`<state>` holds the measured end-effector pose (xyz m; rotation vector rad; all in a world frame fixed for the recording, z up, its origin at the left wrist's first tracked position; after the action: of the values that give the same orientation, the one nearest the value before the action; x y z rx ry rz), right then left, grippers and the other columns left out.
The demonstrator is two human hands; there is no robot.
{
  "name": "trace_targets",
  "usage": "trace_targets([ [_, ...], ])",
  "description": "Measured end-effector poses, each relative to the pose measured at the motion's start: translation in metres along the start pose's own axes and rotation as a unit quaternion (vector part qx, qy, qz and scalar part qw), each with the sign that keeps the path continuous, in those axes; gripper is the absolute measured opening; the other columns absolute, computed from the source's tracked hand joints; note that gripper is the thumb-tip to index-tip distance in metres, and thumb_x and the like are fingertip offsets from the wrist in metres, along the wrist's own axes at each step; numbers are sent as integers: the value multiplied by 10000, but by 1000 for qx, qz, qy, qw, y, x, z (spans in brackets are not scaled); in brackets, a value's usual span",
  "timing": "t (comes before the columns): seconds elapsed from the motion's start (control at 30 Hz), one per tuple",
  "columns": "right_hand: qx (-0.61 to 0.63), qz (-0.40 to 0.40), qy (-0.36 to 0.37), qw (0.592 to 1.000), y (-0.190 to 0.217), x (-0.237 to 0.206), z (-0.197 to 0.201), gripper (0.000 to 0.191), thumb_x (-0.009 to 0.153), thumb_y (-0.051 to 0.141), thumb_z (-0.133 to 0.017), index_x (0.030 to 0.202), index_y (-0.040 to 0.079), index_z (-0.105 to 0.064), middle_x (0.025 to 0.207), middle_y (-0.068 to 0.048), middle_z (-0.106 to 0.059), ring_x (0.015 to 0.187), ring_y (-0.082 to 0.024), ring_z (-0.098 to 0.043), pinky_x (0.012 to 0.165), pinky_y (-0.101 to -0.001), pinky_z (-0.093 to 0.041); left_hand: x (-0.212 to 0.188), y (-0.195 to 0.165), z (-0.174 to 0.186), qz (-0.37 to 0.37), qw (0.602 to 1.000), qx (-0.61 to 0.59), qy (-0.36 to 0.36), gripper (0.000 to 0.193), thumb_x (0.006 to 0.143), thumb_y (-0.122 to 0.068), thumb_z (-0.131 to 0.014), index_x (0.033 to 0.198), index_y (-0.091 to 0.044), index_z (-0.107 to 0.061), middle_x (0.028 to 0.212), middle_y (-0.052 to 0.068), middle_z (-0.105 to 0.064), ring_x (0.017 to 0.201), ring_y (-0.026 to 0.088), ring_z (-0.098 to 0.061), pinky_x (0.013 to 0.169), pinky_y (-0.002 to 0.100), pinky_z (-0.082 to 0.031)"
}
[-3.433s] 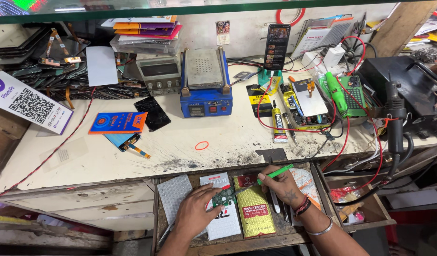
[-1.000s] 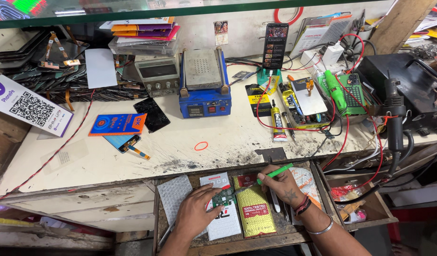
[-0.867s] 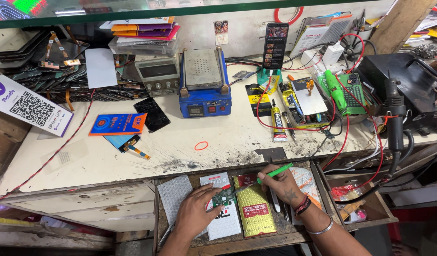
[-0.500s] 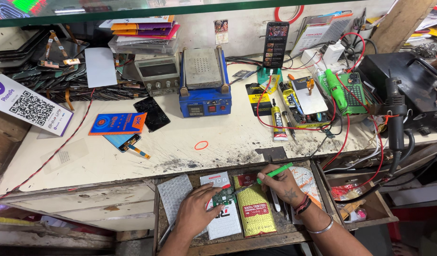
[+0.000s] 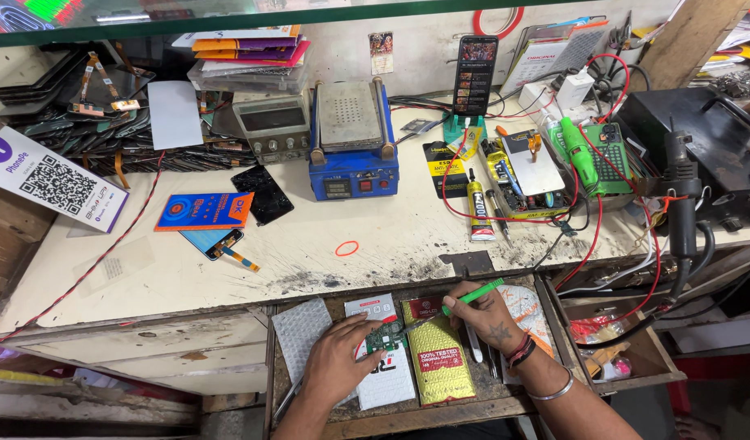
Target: The person holds a green soldering iron and works on a small green circuit board resting on a tray beside the workbench, steadying the board with the other hand while applying the iron to its components. They continue soldering the board throughout the episode at the repair bench.
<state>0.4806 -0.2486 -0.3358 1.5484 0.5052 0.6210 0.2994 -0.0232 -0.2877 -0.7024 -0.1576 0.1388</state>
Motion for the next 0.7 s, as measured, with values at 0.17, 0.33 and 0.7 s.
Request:
trace_targets([
  [0.17,4,4,-5,1000,3,0,-1,149,947,152,-702,868,26,-694,723,-25,-696,620,-111,-683,555,-274,-553,1,1,0,-3,1000,5,1,534,754,-301,-859,1248,-163,-711,1313,98,-685,1274,258,-606,1054,403,-485],
  [0.33,13,-1,1,1000,4,0,-2,151,954,149,-706,870,25,-688,714,-31,-686,617,-105,-668,553,-274,-549,1,1,0,-8,1000,3,-3,530,752,-295,-858,1245,-165,-711,1305,95,-693,1278,252,-604,1060,399,-478],
  [0.7,6,-3,-9,1000,4,1,-1,138,946,140,-699,872,23,-699,750,-34,-696,623,-120,-686,549,-279,-551,-1,0,1,-32,999,-1,-15,517,751,-284,-857,1231,-153,-716,1292,102,-699,1266,260,-613,1053,396,-485],
])
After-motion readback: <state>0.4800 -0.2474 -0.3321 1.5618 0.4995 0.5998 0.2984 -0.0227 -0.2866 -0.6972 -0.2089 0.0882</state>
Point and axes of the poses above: each hand's wrist, its own x-axis towards the middle knuckle, its own z-axis out of the back of the hand, y = z × x, the point moved 5 cm from there along x, towards the middle knuckle
